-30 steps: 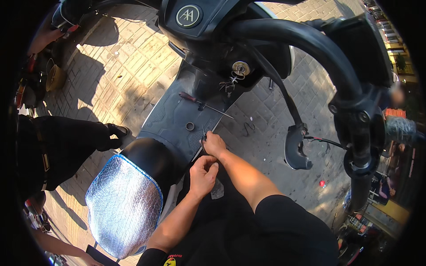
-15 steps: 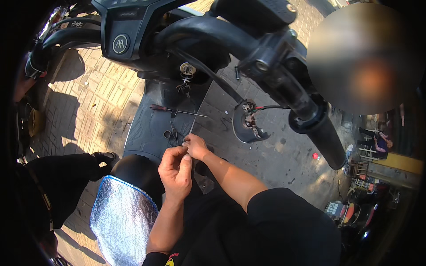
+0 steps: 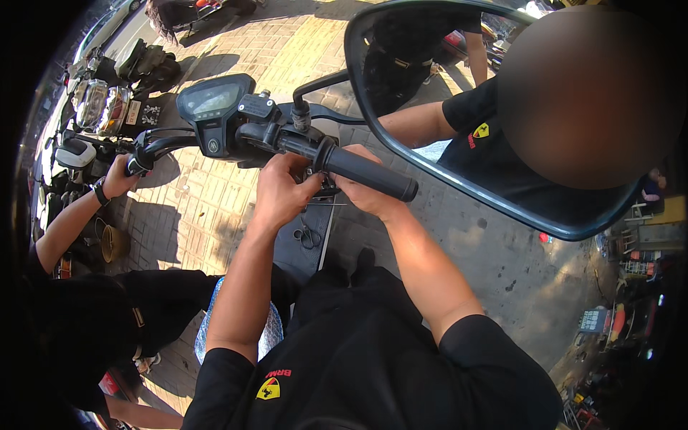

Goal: The person works on the right handlebar area of a motorcycle, using a screwdriver and scissors to adjust and secure components near the throttle and brake assembly. The person repeatedly manipulates small parts and wires while another person stands nearby.

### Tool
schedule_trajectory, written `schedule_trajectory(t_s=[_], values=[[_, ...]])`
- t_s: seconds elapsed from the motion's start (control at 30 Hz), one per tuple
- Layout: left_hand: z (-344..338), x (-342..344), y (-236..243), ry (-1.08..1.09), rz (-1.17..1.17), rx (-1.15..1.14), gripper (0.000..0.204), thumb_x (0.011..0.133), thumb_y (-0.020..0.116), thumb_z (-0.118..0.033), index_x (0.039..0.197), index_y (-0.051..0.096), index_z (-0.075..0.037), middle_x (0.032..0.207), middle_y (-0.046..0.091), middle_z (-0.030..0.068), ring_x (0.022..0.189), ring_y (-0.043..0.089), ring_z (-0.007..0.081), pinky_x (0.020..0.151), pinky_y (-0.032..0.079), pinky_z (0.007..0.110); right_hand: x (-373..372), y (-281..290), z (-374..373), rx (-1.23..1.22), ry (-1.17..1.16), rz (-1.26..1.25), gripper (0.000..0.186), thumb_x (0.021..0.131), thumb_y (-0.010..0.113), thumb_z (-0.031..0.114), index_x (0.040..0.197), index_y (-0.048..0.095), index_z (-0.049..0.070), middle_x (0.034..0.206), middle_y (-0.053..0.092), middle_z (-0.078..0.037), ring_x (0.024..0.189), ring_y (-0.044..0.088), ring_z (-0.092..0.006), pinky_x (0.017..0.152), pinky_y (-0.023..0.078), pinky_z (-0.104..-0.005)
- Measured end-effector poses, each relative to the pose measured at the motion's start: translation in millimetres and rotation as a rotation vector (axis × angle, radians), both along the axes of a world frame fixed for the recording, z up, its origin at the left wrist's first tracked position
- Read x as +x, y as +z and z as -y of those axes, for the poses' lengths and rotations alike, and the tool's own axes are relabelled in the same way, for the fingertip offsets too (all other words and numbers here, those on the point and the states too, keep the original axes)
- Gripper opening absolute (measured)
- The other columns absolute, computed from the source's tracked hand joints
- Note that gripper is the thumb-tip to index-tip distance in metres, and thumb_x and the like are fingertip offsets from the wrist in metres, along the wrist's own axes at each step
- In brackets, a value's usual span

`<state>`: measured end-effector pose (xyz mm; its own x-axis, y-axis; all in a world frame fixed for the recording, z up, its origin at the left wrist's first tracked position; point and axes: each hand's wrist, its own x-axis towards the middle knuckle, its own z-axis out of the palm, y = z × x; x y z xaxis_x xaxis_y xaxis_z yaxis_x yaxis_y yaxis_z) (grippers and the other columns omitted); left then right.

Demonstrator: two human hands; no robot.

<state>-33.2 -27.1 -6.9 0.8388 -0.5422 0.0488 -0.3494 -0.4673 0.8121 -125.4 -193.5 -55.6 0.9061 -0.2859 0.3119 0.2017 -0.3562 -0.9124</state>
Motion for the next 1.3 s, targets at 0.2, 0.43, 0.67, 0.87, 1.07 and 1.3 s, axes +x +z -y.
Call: schedule_trajectory(t_s=[0.2, 0.43, 0.67, 0.87, 1.07, 1.3], values=[[6.7, -0.8, 0.6, -0.002, 0.061, 0.129, 0.026, 0.074, 0.074, -0.016, 0.094, 0.073, 0.0, 0.091, 0.068, 0.0172, 0.089, 0.068, 0.0336, 0.079, 0.054, 0.041, 16.4, 4.4, -0.6, -0.058, 0.085, -0.101, 0.014, 0.089, 0.066, 0.004, 0.102, 0.063, 0.003, 0.092, 0.063, -0.008, 0.086, 0.062, -0.0187, 0.076, 0.05, -0.0333], [6.6, -0.9, -5.7, 0.018, 0.149, 0.123, 0.016, 0.072, 0.072, -0.01, 0.084, 0.07, 0.001, 0.084, 0.063, 0.0164, 0.08, 0.064, 0.0336, 0.073, 0.052, 0.041, 18.0, 12.7, -7.0, 0.079, 0.168, -0.12, 0.018, 0.09, 0.064, 0.004, 0.107, 0.06, 0.001, 0.102, 0.061, -0.009, 0.092, 0.06, -0.0183, 0.083, 0.05, -0.0356], [2.2, 0.7, -9.9, -0.006, 0.149, 0.139, 0.015, 0.071, 0.071, -0.008, 0.085, 0.071, -0.002, 0.086, 0.062, 0.0141, 0.083, 0.064, 0.0329, 0.074, 0.052, 0.04, 24.2, 15.8, -18.2, 0.589, 0.261, -0.201, 0.016, 0.086, 0.058, 0.004, 0.102, 0.064, 0.003, 0.097, 0.062, -0.004, 0.092, 0.056, -0.0121, 0.083, 0.048, -0.0306], [0.8, 5.3, -13.8, -0.039, 0.125, 0.084, 0.014, 0.071, 0.071, -0.008, 0.084, 0.07, -0.002, 0.086, 0.062, 0.0139, 0.082, 0.064, 0.0328, 0.074, 0.052, 0.04, 17.9, 6.3, -28.5, 0.348, -0.016, -0.179, 0.019, 0.085, 0.063, 0.003, 0.104, 0.065, 0.002, 0.098, 0.065, -0.008, 0.089, 0.061, -0.0186, 0.082, 0.049, -0.0325], [1.4, 5.9, -16.5, -0.033, 0.136, 0.07, 0.015, 0.071, 0.071, -0.009, 0.085, 0.07, -0.002, 0.087, 0.064, 0.0143, 0.082, 0.065, 0.033, 0.074, 0.053, 0.04, 1.0, -1.6, -44.1, -0.276, -0.306, 0.193, 0.013, 0.08, 0.071, 0.002, 0.092, 0.073, 0.002, 0.084, 0.068, -0.016, 0.079, 0.066, -0.0347, 0.073, 0.052, -0.0403], [1.5, 7.7, -17.5, -0.038, 0.111, 0.068, 0.016, 0.072, 0.072, -0.009, 0.087, 0.073, -0.002, 0.087, 0.065, 0.0136, 0.08, 0.066, 0.0314, 0.073, 0.053, 0.039, 4.6, -2.8, -52.4, -0.126, -0.353, 0.067, 0.015, 0.081, 0.072, 0.006, 0.096, 0.075, 0.002, 0.088, 0.071, -0.015, 0.083, 0.069, -0.0313, 0.077, 0.053, -0.0374]])
